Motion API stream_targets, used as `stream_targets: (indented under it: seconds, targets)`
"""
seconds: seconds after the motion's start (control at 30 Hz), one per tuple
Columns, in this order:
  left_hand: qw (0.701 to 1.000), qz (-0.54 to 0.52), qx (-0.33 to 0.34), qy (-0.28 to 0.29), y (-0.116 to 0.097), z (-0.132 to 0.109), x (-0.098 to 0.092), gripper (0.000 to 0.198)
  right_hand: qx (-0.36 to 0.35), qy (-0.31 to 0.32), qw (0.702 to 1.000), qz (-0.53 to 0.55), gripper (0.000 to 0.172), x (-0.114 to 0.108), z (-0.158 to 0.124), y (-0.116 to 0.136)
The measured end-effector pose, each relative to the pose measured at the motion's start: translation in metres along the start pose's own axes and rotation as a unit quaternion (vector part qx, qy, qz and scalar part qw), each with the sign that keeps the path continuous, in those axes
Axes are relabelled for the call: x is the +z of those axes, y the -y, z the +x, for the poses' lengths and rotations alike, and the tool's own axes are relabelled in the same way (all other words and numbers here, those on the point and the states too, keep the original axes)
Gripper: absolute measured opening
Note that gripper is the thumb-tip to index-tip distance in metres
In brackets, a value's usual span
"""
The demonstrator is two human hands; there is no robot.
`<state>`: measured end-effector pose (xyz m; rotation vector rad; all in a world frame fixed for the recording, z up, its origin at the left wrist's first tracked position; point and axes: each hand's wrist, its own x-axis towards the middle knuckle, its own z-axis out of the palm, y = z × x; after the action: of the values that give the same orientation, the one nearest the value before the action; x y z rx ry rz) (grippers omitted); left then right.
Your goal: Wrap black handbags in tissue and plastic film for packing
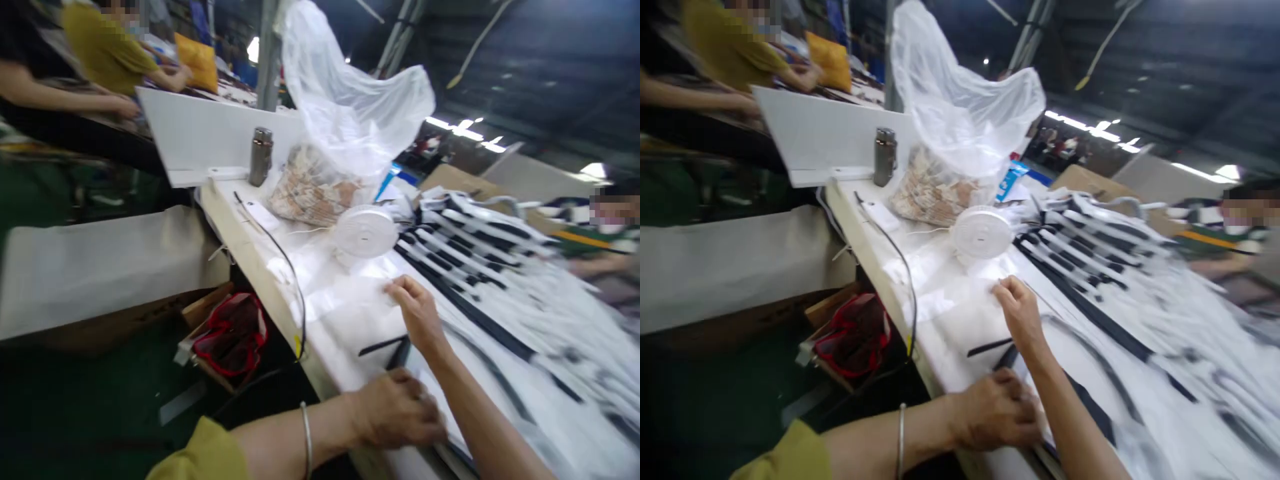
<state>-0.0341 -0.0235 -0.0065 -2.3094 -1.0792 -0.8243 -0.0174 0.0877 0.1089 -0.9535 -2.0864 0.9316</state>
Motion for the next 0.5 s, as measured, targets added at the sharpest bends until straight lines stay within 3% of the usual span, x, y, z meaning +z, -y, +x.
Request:
stream_targets:
  seconds: [0.13,0.27,0.4,0.5]
  targets:
    - [0.996,-0.071,-0.006,-0.056,0.004,0.005,0.003,0.017,0.014,-0.112,0.989,0.099,0.034,-0.079,-0.031,0.011]
    - [0.991,-0.116,-0.011,-0.072,0.006,0.008,0.003,0.022,0.038,-0.188,0.974,0.122,0.038,-0.171,-0.097,0.033]
    - [0.987,-0.123,-0.016,-0.103,0.008,0.01,0.0,0.031,0.191,-0.238,0.948,0.091,0.038,-0.248,-0.19,0.064]
    - [0.985,-0.11,-0.008,-0.13,0.011,0.012,-0.002,0.035,0.294,-0.299,0.904,0.081,0.043,-0.281,-0.257,0.083]
